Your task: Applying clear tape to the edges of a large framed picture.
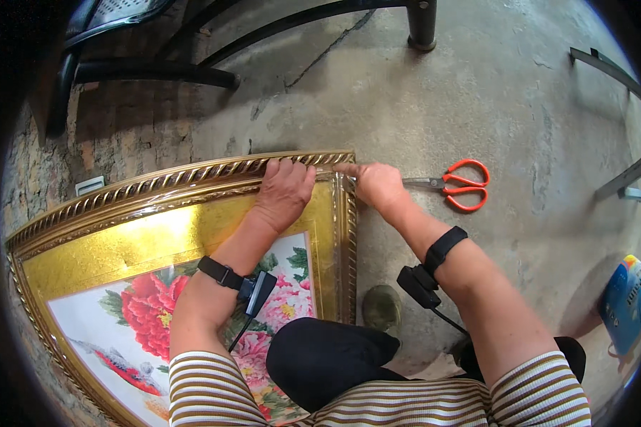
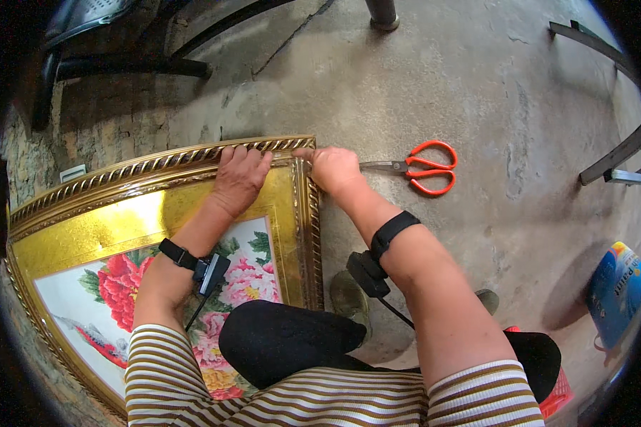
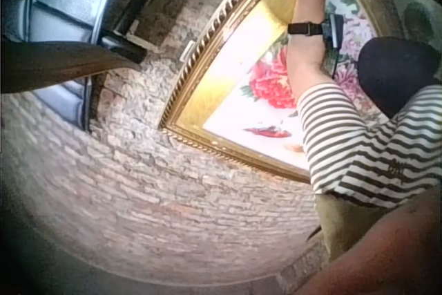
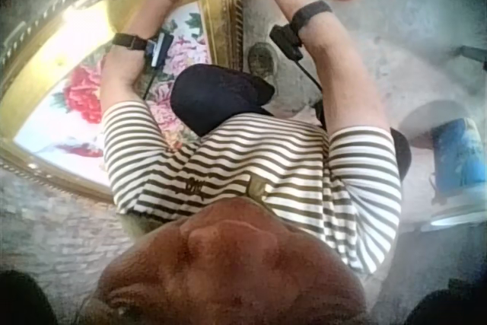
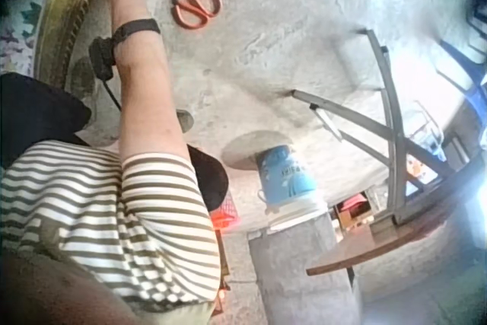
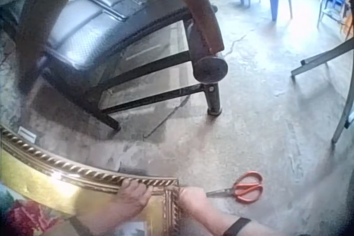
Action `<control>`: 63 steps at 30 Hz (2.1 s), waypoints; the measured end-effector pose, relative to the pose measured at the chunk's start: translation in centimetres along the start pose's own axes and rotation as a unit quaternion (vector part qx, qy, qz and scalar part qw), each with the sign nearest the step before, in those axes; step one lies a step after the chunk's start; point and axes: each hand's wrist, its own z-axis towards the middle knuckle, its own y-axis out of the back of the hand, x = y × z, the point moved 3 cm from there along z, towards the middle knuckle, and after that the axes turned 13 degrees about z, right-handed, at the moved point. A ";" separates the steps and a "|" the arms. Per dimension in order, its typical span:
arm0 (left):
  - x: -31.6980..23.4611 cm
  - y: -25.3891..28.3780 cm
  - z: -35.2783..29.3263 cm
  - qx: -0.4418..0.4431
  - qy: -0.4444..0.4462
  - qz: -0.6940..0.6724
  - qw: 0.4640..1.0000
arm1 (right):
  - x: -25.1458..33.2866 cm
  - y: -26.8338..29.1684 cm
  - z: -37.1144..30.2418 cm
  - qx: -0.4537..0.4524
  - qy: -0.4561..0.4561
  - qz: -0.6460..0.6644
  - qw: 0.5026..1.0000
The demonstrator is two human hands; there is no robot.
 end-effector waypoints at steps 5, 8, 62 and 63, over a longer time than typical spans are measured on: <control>-0.3 0.3 0.6 0.048 -0.014 0.010 0.999 | -1.4 -0.8 -0.6 -0.032 -0.065 0.161 0.984; -0.7 -0.3 1.0 0.084 -0.016 0.017 0.996 | -1.4 -1.4 -0.8 -0.035 -0.086 0.181 0.979; -1.8 -3.0 1.4 0.196 0.001 -0.112 0.974 | -15.4 19.5 -12.9 -0.103 -0.081 -0.180 0.975; -1.8 -2.6 1.5 0.201 0.009 -0.094 0.975 | -15.9 20.8 -14.8 -0.112 -0.089 -0.167 0.975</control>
